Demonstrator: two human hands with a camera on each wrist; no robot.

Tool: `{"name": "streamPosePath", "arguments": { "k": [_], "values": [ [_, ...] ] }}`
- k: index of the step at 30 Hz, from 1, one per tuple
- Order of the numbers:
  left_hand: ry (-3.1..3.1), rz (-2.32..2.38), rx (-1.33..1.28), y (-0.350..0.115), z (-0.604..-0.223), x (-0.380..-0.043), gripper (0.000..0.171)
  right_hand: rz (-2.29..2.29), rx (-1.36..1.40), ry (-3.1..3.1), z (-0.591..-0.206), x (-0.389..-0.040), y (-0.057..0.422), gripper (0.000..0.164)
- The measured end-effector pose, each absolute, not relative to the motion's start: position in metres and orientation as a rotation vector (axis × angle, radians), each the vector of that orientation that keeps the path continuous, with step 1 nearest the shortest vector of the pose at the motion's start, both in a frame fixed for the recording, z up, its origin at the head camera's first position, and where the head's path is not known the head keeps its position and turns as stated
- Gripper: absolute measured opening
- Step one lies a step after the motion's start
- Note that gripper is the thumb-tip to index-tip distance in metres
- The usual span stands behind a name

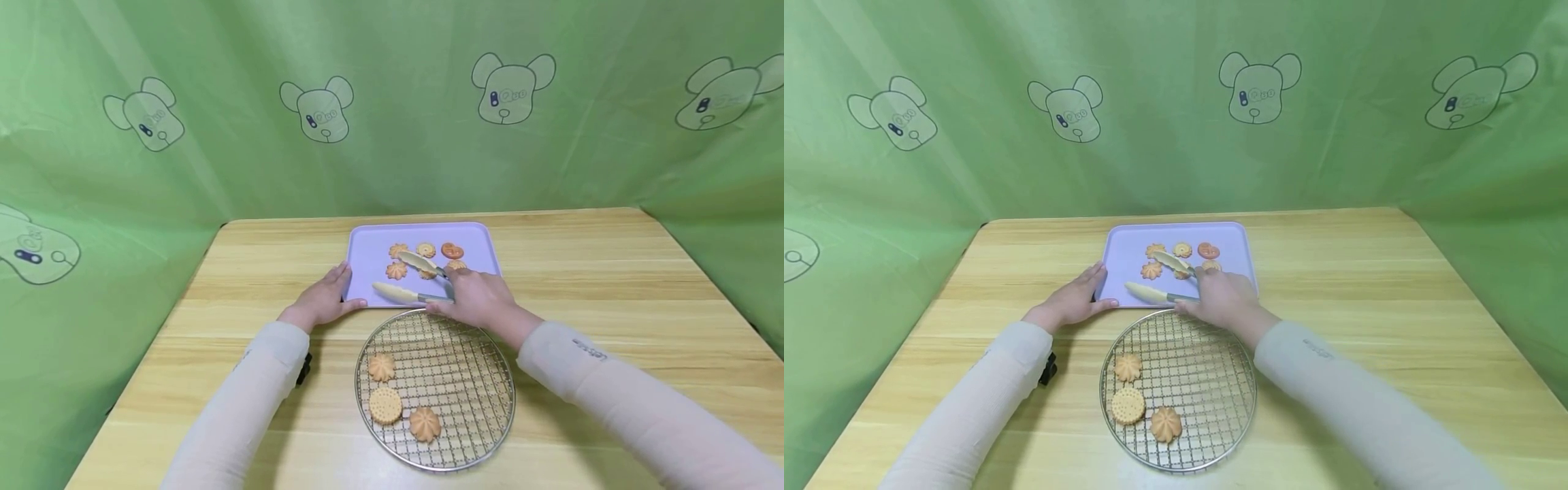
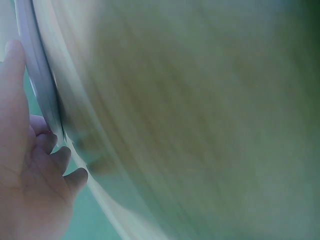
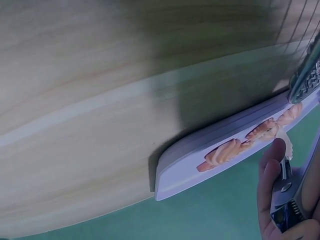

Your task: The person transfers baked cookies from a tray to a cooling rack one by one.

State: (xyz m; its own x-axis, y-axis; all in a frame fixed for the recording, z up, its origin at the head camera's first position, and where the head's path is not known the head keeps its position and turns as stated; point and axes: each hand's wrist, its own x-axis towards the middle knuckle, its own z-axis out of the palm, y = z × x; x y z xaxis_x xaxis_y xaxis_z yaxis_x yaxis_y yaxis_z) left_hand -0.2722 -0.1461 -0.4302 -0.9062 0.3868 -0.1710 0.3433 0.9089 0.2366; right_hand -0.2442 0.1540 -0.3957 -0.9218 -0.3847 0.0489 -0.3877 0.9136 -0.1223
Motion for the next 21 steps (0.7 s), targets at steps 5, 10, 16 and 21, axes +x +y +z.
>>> {"name": "streamPosePath", "arguments": {
  "k": [5,10,16,21],
  "values": [
    [2.854,0.289,0.547,-0.147,-0.431,-0.274,0.092,0.155,0.635,-3.038,-0.392,-0.246,0.151,0.085],
    [2.851,0.282,0.546,-0.148,-0.433,-0.275,0.093,0.098,0.638,-3.057,-0.386,-0.246,0.148,0.082],
    [2.845,0.281,0.537,-0.148,-0.434,-0.276,0.093,0.043,0.638,-3.079,-0.381,-0.246,0.144,0.077],
    [2.847,0.287,0.542,-0.148,-0.434,-0.276,0.093,0.023,0.629,-3.097,-0.381,-0.247,0.143,0.072]
  ]
}}
